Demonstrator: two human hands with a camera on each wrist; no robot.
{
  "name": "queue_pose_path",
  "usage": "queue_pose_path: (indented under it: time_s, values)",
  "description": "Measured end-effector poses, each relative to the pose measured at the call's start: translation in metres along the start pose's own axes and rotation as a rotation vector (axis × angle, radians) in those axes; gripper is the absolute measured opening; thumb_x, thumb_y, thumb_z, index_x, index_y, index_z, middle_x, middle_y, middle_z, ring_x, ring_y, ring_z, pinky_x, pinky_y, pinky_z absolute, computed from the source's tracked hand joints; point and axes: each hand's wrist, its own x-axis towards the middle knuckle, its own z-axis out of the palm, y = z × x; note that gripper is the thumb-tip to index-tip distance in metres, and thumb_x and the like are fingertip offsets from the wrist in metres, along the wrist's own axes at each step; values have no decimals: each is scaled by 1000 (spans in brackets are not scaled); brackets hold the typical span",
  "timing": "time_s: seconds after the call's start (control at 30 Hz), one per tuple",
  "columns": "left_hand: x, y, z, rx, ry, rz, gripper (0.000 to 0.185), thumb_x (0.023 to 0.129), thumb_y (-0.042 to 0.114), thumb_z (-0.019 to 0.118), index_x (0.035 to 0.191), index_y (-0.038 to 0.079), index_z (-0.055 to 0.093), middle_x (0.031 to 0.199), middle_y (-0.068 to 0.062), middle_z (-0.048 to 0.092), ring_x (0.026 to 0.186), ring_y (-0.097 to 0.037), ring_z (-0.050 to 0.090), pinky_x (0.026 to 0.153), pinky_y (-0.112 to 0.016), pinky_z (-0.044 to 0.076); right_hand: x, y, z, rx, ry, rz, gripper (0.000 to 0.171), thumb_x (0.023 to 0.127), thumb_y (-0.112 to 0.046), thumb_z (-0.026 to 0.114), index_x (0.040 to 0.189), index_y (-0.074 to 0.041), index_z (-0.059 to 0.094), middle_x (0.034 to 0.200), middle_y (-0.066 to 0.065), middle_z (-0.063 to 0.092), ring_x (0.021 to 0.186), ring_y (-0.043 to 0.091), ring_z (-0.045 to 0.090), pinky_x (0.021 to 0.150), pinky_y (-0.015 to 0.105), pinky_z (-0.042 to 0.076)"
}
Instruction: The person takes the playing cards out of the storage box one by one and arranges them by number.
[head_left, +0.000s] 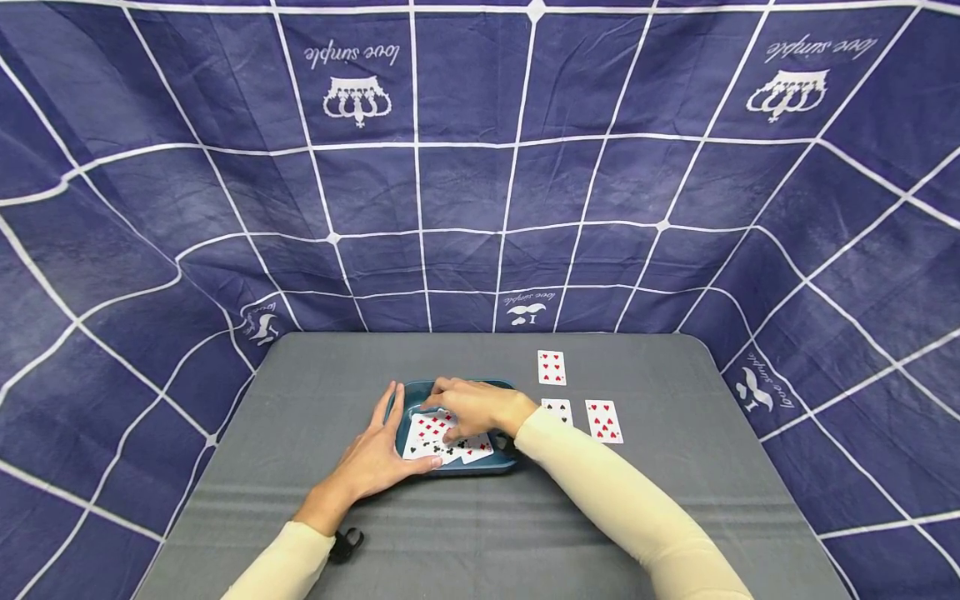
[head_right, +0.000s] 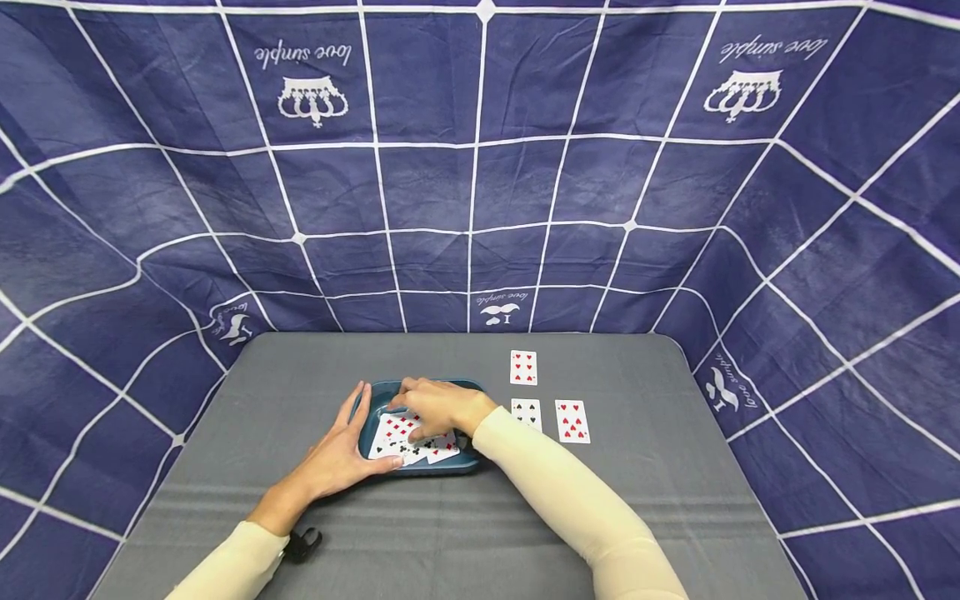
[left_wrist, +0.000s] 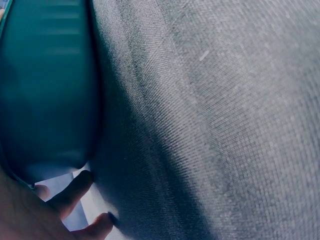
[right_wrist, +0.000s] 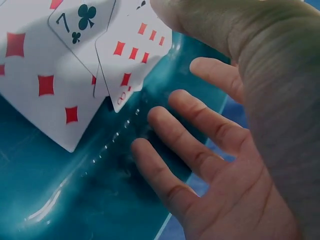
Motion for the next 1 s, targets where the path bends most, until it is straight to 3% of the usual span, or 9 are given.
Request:
queue_pose_path:
  time_s: [0.33, 0.73, 1.0]
  values:
    - [-1, 2, -2, 6, 5, 0, 153, 83, 90, 86, 189, 27, -4, 200, -5, 2, 144, -59, 67, 104, -75, 59, 13, -5, 11, -77, -35, 27, 72, 103, -36, 94, 168, -26, 66, 159, 2, 66, 141, 18, 69, 116, 40, 62]
    - [1, 0, 0, 7, 4, -2, 152, 83, 89, 87, 190, 24, 0, 200, -5, 2, 143, -59, 67, 103, -77, 59, 18, -6, 19, -124, 16, 14, 62, 103, -32, 94, 160, -22, 73, 141, 2, 72, 122, 14, 73, 103, 31, 64]
    - [1, -1, 1, 3, 5, -4, 153, 83, 89, 87, 190, 21, 3, 199, -7, 3, 145, -60, 66, 105, -78, 58, 19, -5, 20, -134, 22, 23, 58, 103, -29, 92, 158, -23, 74, 139, 1, 73, 121, 14, 74, 103, 31, 65]
